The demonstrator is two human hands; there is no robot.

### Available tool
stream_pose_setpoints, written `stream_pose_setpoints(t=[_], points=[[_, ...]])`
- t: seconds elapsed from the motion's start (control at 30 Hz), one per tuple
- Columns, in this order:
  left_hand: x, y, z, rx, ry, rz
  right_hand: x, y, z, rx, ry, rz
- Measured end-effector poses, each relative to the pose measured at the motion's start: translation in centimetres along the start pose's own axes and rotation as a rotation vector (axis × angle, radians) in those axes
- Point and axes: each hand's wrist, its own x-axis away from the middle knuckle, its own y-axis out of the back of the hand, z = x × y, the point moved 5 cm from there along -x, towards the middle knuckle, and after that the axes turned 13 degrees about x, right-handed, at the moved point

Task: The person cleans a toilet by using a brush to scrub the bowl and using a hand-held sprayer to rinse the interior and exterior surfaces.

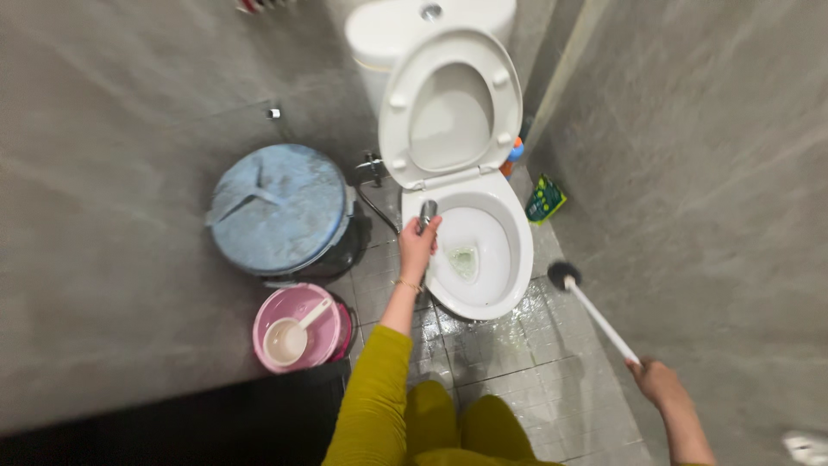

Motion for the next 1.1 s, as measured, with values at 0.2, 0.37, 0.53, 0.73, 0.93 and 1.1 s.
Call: stream_pose_setpoints(t=[0.2,0.37,0.53,0.73,0.93,1.1], points=[[0.2,0.0,-13.2,-0.101,-0.011,-0.054,4.2,18.1,5.2,-0.081,0.271,-0.309],[0.2,1.3,-16.6,-0.048,-0.067,-0.037,7.1,22.3,11.6,-0.207,0.350,-0.332],[-0.8,1.1,-20.6,0.085,-0.111,-0.008,13.0,23.7,15.1,-0.250,0.328,-0.486],[-0.6,-5.8,-21.3,0.022,-0.068,0.127,16.9,25.1,17.1,-0.080,0.264,-0.672],[0.6,-11.3,-19.5,-0.074,-0.001,0.229,16.0,23.3,16.1,-0.096,0.203,-0.820],[1.7,-15.7,-15.5,-0.198,0.065,0.373,17.3,20.7,13.7,-0.097,0.163,-0.803]])
